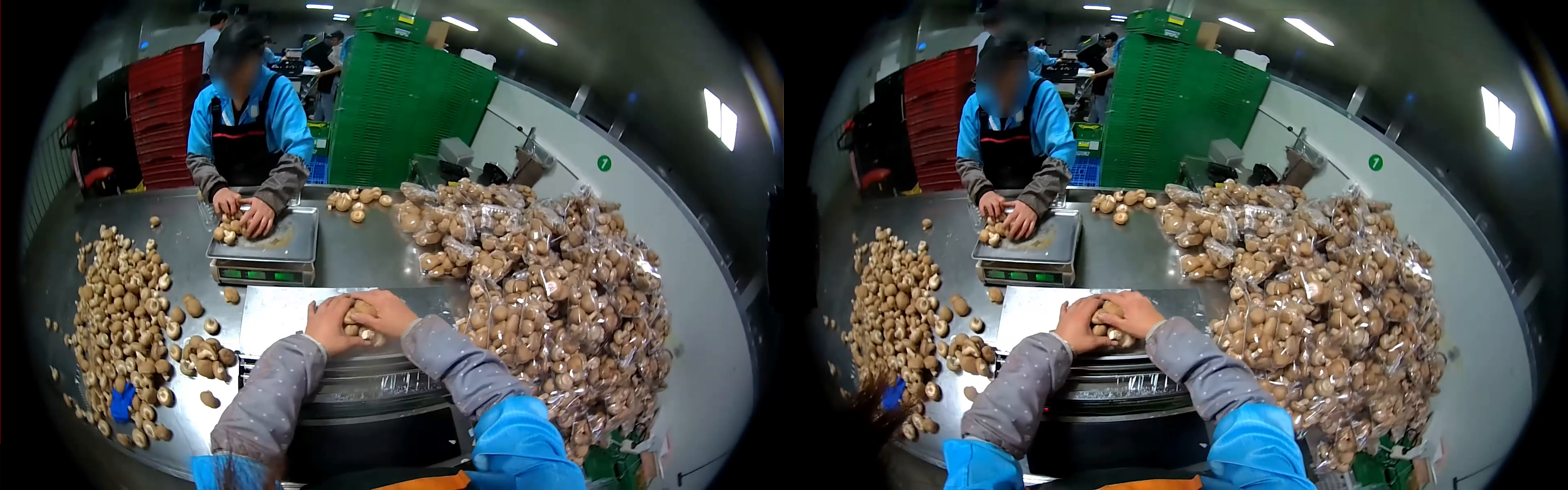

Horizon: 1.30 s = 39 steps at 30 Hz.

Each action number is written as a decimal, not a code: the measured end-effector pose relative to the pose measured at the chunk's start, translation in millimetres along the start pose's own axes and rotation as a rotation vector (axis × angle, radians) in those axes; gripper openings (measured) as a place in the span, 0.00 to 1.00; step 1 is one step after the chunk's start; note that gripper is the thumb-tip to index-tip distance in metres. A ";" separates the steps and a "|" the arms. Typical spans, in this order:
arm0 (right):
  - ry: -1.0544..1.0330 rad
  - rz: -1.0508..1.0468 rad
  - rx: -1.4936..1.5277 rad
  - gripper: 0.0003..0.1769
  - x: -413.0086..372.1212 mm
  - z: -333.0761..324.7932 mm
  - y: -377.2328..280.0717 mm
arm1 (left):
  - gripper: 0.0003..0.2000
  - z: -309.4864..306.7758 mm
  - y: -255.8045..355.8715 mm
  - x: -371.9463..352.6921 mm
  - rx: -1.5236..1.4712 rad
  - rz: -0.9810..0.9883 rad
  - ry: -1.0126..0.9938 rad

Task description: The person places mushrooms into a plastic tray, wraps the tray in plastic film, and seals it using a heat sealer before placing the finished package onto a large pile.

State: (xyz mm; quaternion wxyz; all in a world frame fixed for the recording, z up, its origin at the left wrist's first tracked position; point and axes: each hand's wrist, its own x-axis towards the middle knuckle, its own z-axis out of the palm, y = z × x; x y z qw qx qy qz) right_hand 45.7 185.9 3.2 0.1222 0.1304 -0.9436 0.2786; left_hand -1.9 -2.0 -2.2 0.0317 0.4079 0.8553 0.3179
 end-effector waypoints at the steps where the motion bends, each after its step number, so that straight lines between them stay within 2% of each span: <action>1: 0.023 -0.037 0.002 0.29 -3.0 -3.2 -0.4 | 0.44 -3.4 7.0 -0.2 0.000 0.000 -0.025; 4: -0.044 -0.060 0.035 0.33 -9.0 -16.5 -0.8 | 0.48 -6.7 3.8 1.8 -0.019 0.048 -0.113; 5: -0.086 0.007 0.068 0.35 -7.6 -17.5 7.4 | 0.49 -3.1 -6.1 5.0 -0.030 0.072 -0.124; 7: -0.052 0.076 0.129 0.33 -7.9 -15.5 22.6 | 0.44 3.4 -20.7 15.3 -0.095 0.096 -0.090; 9: 0.087 0.041 0.151 0.30 -14.4 -15.4 22.0 | 0.34 10.6 -18.5 21.2 -0.356 0.021 0.013; 10: 0.076 0.065 0.127 0.27 -15.5 -27.2 1.5 | 0.27 7.4 -9.1 17.6 -0.048 0.077 0.206; 12: 0.094 0.082 0.090 0.25 -22.8 -17.2 7.4 | 0.27 2.8 5.7 12.0 -0.039 0.011 0.092; 14: -0.031 0.079 0.084 0.25 -27.5 -10.1 17.0 | 0.25 11.8 -2.4 9.4 0.046 0.004 -0.008; 19: 0.004 0.039 0.082 0.24 -35.2 -17.6 2.3 | 0.25 28.3 -31.7 7.9 -0.171 0.023 -0.008; 22: 0.046 -0.071 0.049 0.25 -29.2 -0.6 28.7 | 0.24 29.6 -33.0 9.9 -0.274 0.035 0.035; 24: -0.027 -0.091 0.103 0.24 -24.6 -10.0 26.0 | 0.25 22.6 -26.9 11.7 -0.490 -0.099 -0.008; 27: -0.152 -0.129 0.191 0.23 -22.3 -25.9 17.3 | 0.20 20.6 -20.8 5.8 -0.219 0.039 0.048; 28: -0.137 -0.131 0.168 0.23 -23.0 -25.3 17.4 | 0.19 19.3 -21.9 3.5 -0.171 0.095 0.054; 30: -0.100 -0.134 0.124 0.23 -22.7 -19.3 15.6 | 0.19 18.5 -15.9 0.9 -0.097 0.069 0.072; 31: -0.068 -0.116 0.042 0.25 -23.6 -15.1 10.5 | 0.20 15.8 -15.0 0.3 0.132 0.182 0.042; 32: -0.067 -0.101 0.011 0.26 -24.9 -13.6 4.1 | 0.22 19.0 -5.2 1.9 -0.166 -0.075 0.065; 35: -0.112 -0.119 -0.075 0.32 -18.0 -17.6 -2.5 | 0.26 14.6 -1.2 0.5 -0.201 -0.101 0.077; 38: -0.241 -0.102 0.141 0.33 -8.7 -26.5 16.0 | 0.30 5.9 -0.4 6.1 -0.287 -0.161 -0.019; 39: -0.261 0.045 0.230 0.33 -9.9 -31.7 16.1 | 0.32 -7.9 11.7 5.6 -0.406 -0.268 -0.089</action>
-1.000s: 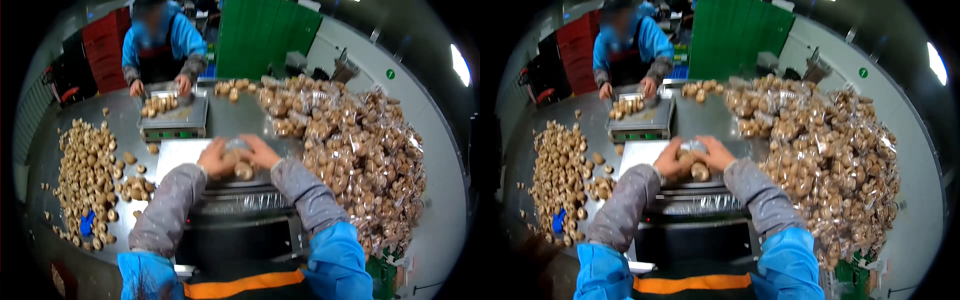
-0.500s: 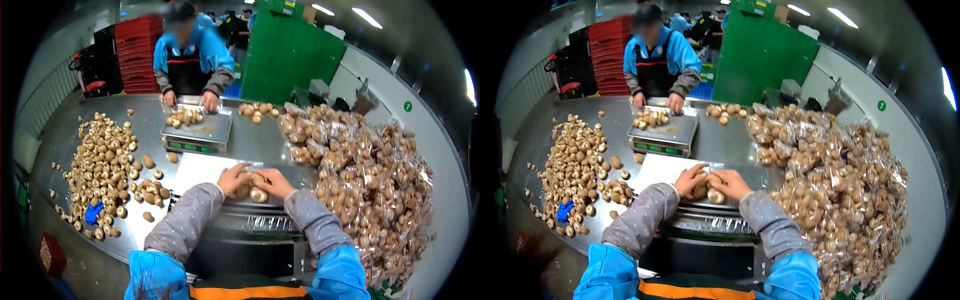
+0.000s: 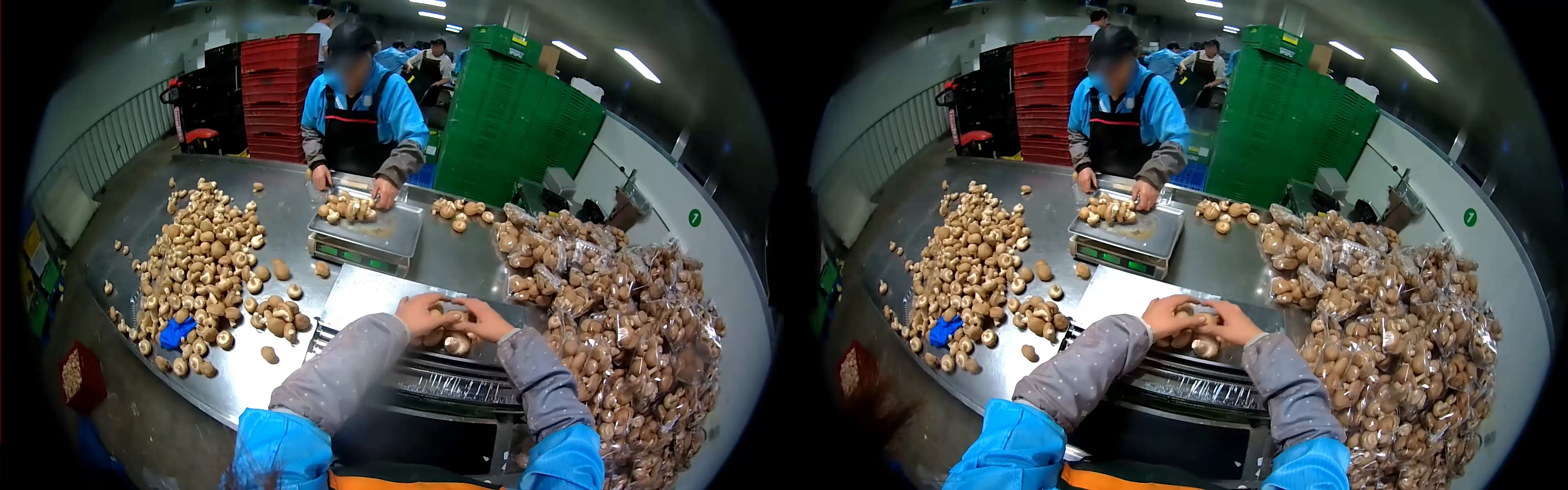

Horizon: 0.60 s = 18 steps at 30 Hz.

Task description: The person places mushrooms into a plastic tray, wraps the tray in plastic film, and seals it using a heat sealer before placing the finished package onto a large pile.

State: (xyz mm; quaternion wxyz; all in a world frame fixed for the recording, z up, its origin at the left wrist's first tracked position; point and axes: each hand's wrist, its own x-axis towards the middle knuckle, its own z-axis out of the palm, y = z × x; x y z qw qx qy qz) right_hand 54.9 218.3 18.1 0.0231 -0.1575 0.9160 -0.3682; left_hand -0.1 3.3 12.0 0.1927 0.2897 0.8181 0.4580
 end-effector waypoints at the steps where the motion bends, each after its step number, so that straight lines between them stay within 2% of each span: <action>1: 0.067 0.000 0.141 0.29 0.3 3.1 12.4 | 0.32 3.3 0.7 -1.2 0.081 0.015 0.023; 3: 0.118 0.153 0.308 0.26 -4.1 1.4 23.1 | 0.32 9.4 2.9 -0.4 0.246 0.046 0.077; 5: 0.193 0.150 0.022 0.21 -9.7 3.9 32.5 | 0.30 14.0 1.2 -4.2 0.272 0.049 0.126; 9: 0.225 0.185 -0.175 0.13 -14.5 2.6 15.0 | 0.29 15.2 -0.1 -6.0 0.249 0.064 0.159; 11: 0.257 0.105 -0.375 0.15 -8.2 4.5 14.1 | 0.30 16.2 -0.1 -4.3 0.257 0.058 0.167; 13: 0.282 0.227 -0.422 0.15 0.7 11.9 14.6 | 0.30 17.6 -5.6 0.2 0.268 0.062 0.173; 17: 0.244 0.230 -0.190 0.13 -0.4 5.5 20.3 | 0.29 32.9 -27.2 11.7 0.258 0.113 0.245; 18: 0.269 0.172 -0.191 0.12 -5.9 4.2 19.2 | 0.29 26.8 -15.4 4.0 0.240 0.095 0.176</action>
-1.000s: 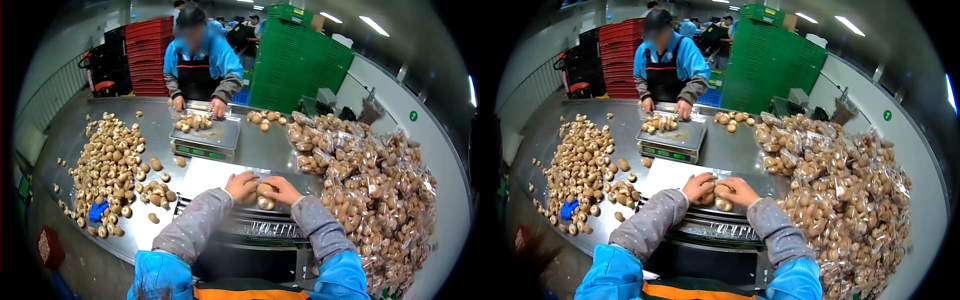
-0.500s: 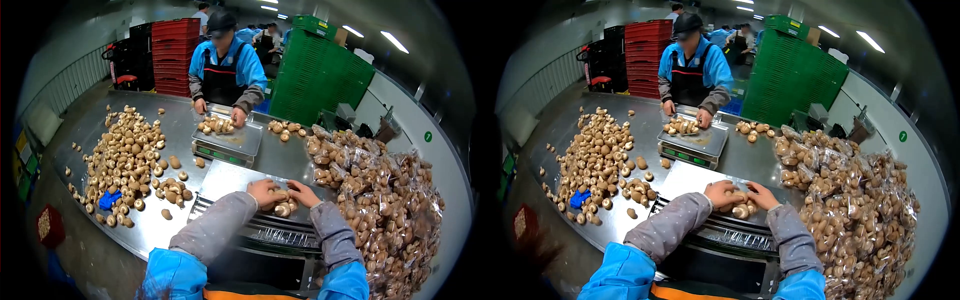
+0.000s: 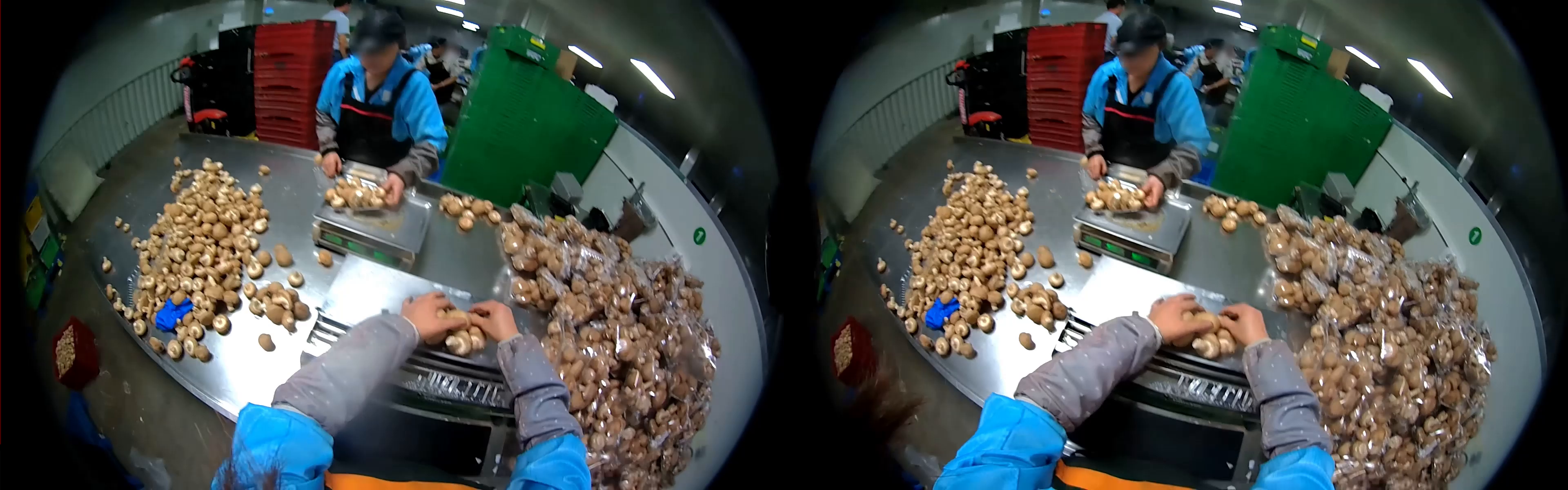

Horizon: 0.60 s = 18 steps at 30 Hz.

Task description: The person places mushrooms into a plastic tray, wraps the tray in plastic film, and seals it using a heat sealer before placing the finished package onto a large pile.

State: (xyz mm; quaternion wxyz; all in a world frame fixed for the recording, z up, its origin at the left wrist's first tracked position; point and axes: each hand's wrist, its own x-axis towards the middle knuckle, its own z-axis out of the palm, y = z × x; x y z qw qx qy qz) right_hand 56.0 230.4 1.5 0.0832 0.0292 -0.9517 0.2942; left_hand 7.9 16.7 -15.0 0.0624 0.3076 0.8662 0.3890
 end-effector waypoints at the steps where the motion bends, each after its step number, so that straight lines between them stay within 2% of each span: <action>1: -0.029 -0.051 -0.027 0.15 -2.9 -0.5 7.6 | 0.28 -14.2 11.4 -1.8 -0.015 -0.007 -0.062; 3: -0.058 0.051 0.097 0.19 -11.2 -1.1 10.5 | 0.28 -11.9 15.3 -1.0 -0.020 -0.023 -0.051; 5: -0.058 -0.004 0.218 0.20 -18.8 0.0 31.8 | 0.29 -2.3 15.6 2.2 -0.014 -0.006 -0.006; 6: -0.052 0.067 0.062 0.17 -24.4 -6.6 13.4 | 0.29 1.4 16.2 6.7 -0.022 -0.013 -0.019; 7: 0.135 -0.171 -0.026 0.15 -24.9 11.4 34.3 | 0.29 7.1 15.8 9.1 -0.032 -0.024 -0.047; 9: 0.241 -0.141 -0.112 0.14 -29.8 16.7 23.1 | 0.30 13.1 18.3 13.1 -0.034 -0.016 -0.026; 10: 0.230 -0.174 -0.189 0.14 -28.5 17.2 27.3 | 0.30 14.8 19.4 16.9 -0.035 -0.004 -0.019; 12: 0.288 -0.097 -0.042 0.15 -29.0 14.0 22.7 | 0.31 19.8 14.1 18.7 -0.080 0.032 -0.003; 13: 0.262 0.009 -0.002 0.16 -31.0 7.6 18.0 | 0.31 17.9 9.7 20.3 -0.114 0.061 0.016; 15: 0.337 0.003 0.049 0.15 -37.1 -0.5 20.7 | 0.29 1.4 11.4 16.6 -0.323 -0.046 -0.050; 16: 0.346 0.026 0.084 0.15 -38.8 -9.4 18.5 | 0.27 -2.4 10.6 14.0 -0.460 -0.057 -0.021; 18: 0.337 0.080 0.159 0.14 -53.7 -21.2 20.2 | 0.25 -11.3 0.7 7.8 -0.418 -0.006 0.020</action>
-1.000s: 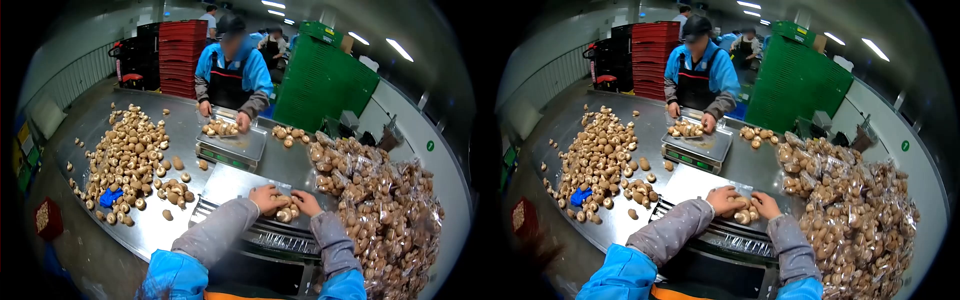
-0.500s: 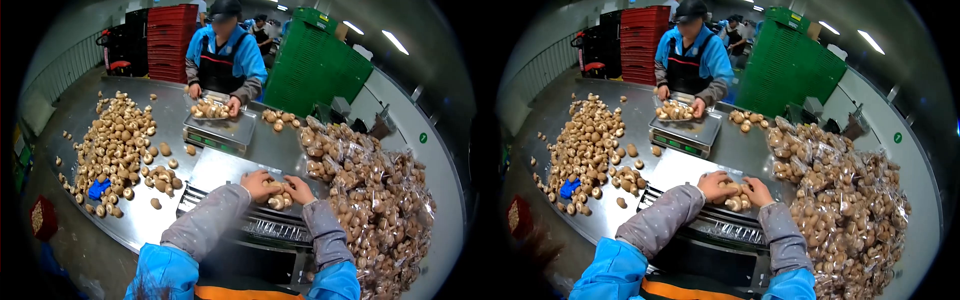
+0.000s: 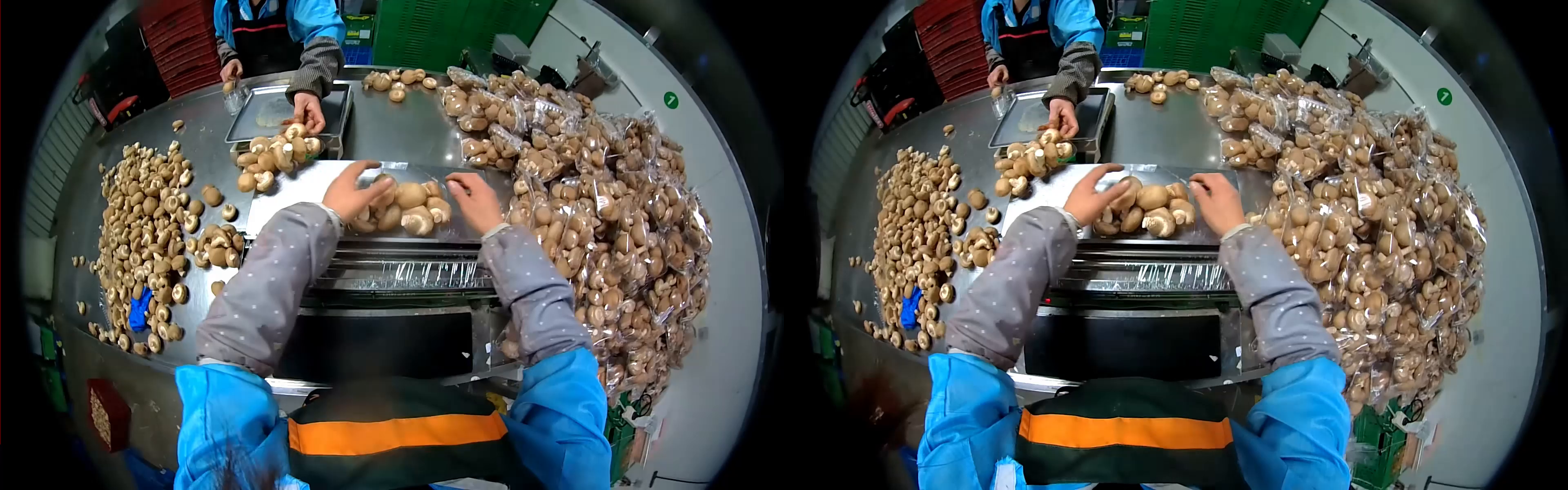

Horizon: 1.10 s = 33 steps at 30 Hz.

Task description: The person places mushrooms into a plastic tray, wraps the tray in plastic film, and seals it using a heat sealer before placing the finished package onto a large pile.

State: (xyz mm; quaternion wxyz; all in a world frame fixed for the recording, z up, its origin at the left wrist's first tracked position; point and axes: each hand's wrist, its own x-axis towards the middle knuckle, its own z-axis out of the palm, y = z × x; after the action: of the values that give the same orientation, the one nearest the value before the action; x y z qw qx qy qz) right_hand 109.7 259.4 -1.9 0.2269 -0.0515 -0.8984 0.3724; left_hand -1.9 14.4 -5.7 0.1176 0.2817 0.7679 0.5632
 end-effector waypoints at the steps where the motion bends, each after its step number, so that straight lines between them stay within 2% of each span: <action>1: 0.004 0.007 0.026 0.11 -4.4 -7.9 6.0 | 0.23 -7.5 0.1 -3.1 0.020 0.032 0.012; 3: -0.054 0.002 0.035 0.10 -19.3 -30.3 9.1 | 0.18 -30.4 8.0 -21.7 0.189 0.123 -0.014; 6: -0.220 -0.002 -0.041 0.08 -51.2 -63.6 2.8 | 0.10 -67.0 16.1 -53.2 0.180 0.030 -0.158; 9: -0.332 -0.164 -0.228 0.08 -84.2 -91.5 3.0 | 0.06 -103.3 27.5 -89.3 0.479 0.080 -0.273; 11: -0.348 -0.259 -0.329 0.09 -99.5 -108.2 -1.9 | 0.06 -123.5 26.7 -110.6 0.687 0.310 -0.350; 13: -0.368 -0.360 -0.404 0.13 -113.4 -114.8 -1.8 | 0.10 -127.8 29.3 -126.1 0.889 0.463 -0.385; 15: -0.408 -0.436 -0.484 0.17 -116.9 -108.6 0.1 | 0.21 -122.0 21.3 -130.4 1.079 0.582 -0.418; 16: -0.422 -0.446 -0.511 0.21 -114.4 -100.5 2.6 | 0.24 -116.1 16.4 -127.9 1.142 0.607 -0.444; 18: -0.442 -0.497 -0.508 0.21 -107.0 -86.6 -1.7 | 0.29 -99.7 4.8 -122.4 1.178 0.665 -0.449; 19: -0.454 -0.524 -0.507 0.21 -104.6 -79.8 -3.2 | 0.27 -94.4 -0.5 -118.8 1.203 0.632 -0.504; 20: -0.432 -0.506 -0.434 0.18 -105.8 -71.3 3.0 | 0.25 -88.6 -4.0 -117.3 1.151 0.633 -0.458; 21: -0.415 -0.404 -0.358 0.16 -110.0 -67.6 4.4 | 0.23 -83.7 -7.6 -116.9 1.097 0.632 -0.415; 23: -0.370 -0.214 -0.207 0.12 -117.6 -61.1 6.0 | 0.17 -80.6 -13.3 -119.2 1.019 0.490 -0.372; 24: -0.360 -0.171 -0.080 0.07 -121.3 -59.6 24.0 | 0.13 -83.8 -17.1 -126.8 0.862 0.356 -0.320; 25: -0.372 -0.136 0.062 0.05 -123.0 -68.5 21.5 | 0.11 -88.8 -37.8 -133.2 0.588 0.188 -0.358; 26: -0.453 -0.040 0.220 0.03 -125.9 -81.3 18.5 | 0.11 -94.6 -16.3 -139.9 0.334 -0.077 -0.392; 27: -0.589 0.312 0.536 0.04 -128.6 -98.5 10.3 | 0.13 -103.0 11.3 -145.1 0.069 -0.335 -0.419; 29: -0.560 0.538 0.841 0.06 -120.1 -134.6 -16.9 | 0.14 -122.9 29.4 -143.5 -0.319 -0.316 -0.338; 30: -0.509 0.486 0.893 0.08 -108.1 -150.4 -24.6 | 0.16 -127.3 41.7 -136.1 -0.591 -0.330 -0.254; 31: -0.378 0.477 0.956 0.11 -90.7 -159.2 -32.1 | 0.18 -130.5 42.2 -119.3 -0.786 -0.145 -0.242; 32: -0.253 0.260 1.014 0.12 -64.3 -162.8 -36.4 | 0.19 -127.4 43.9 -89.4 -1.036 0.077 -0.280; 33: -0.059 0.322 1.174 0.11 -30.5 -150.6 -45.4 | 0.20 -120.3 70.6 -63.0 -1.009 0.059 -0.123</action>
State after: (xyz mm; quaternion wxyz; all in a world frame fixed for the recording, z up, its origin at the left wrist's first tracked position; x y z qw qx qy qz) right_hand 207.6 316.1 111.7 0.1331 -0.0425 -0.5298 0.8366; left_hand 10.6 -102.7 92.1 0.2679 0.2441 0.3834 0.8495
